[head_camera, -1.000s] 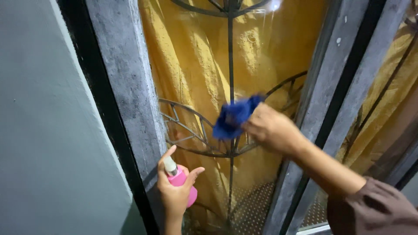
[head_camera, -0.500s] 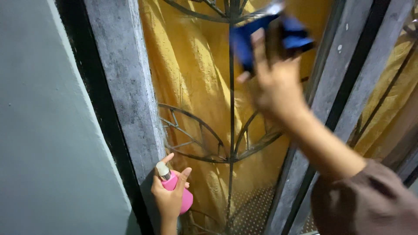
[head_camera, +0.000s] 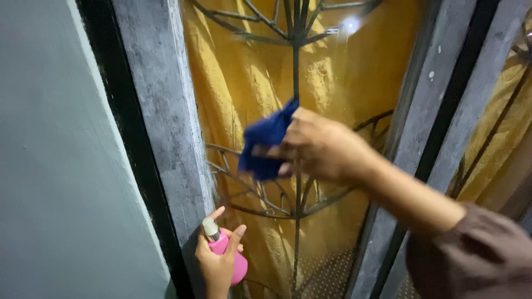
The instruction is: Cleaning the glass panes of a window using a spray bottle and a cloth.
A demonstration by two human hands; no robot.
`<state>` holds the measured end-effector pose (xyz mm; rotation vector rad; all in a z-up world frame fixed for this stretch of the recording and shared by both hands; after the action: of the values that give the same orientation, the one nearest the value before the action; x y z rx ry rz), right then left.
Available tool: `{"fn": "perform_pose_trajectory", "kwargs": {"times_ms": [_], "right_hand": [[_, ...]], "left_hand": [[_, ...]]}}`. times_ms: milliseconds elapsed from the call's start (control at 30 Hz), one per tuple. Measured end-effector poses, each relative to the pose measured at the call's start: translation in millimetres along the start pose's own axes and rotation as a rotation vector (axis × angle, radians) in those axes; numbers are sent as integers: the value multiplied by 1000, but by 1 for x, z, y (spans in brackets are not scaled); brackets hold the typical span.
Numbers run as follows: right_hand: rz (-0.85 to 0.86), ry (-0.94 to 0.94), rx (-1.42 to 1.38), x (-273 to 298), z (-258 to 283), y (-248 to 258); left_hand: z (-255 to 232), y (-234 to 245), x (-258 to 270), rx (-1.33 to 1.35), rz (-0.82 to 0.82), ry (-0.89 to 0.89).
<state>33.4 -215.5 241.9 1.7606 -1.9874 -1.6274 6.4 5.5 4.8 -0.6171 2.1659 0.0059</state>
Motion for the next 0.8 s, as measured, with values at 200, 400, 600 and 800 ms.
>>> {"fn": "perform_pose_trajectory", "kwargs": {"times_ms": [200, 400, 600, 800], "right_hand": [[-24, -516, 366, 18, -103, 61], [-467, -369, 578, 34, -125, 52], [-133, -198, 13, 21, 0, 25], [32, -101, -73, 7, 1, 24]], "left_hand": [[5, 3, 0, 29, 22, 53], [13, 2, 1, 62, 27, 20], [14, 2, 1, 44, 21, 43], [16, 4, -1, 32, 25, 70]]}}
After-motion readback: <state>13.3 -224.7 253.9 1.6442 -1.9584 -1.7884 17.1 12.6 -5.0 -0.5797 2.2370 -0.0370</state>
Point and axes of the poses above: each hand's wrist, its own x-axis away from the middle knuckle, its own y-axis out of the back of the hand, z = x × y, the point moved 1 cm from there along -x, towards the middle knuckle, and after that the axes turned 12 degrees about -y, right-handed, at the moved point
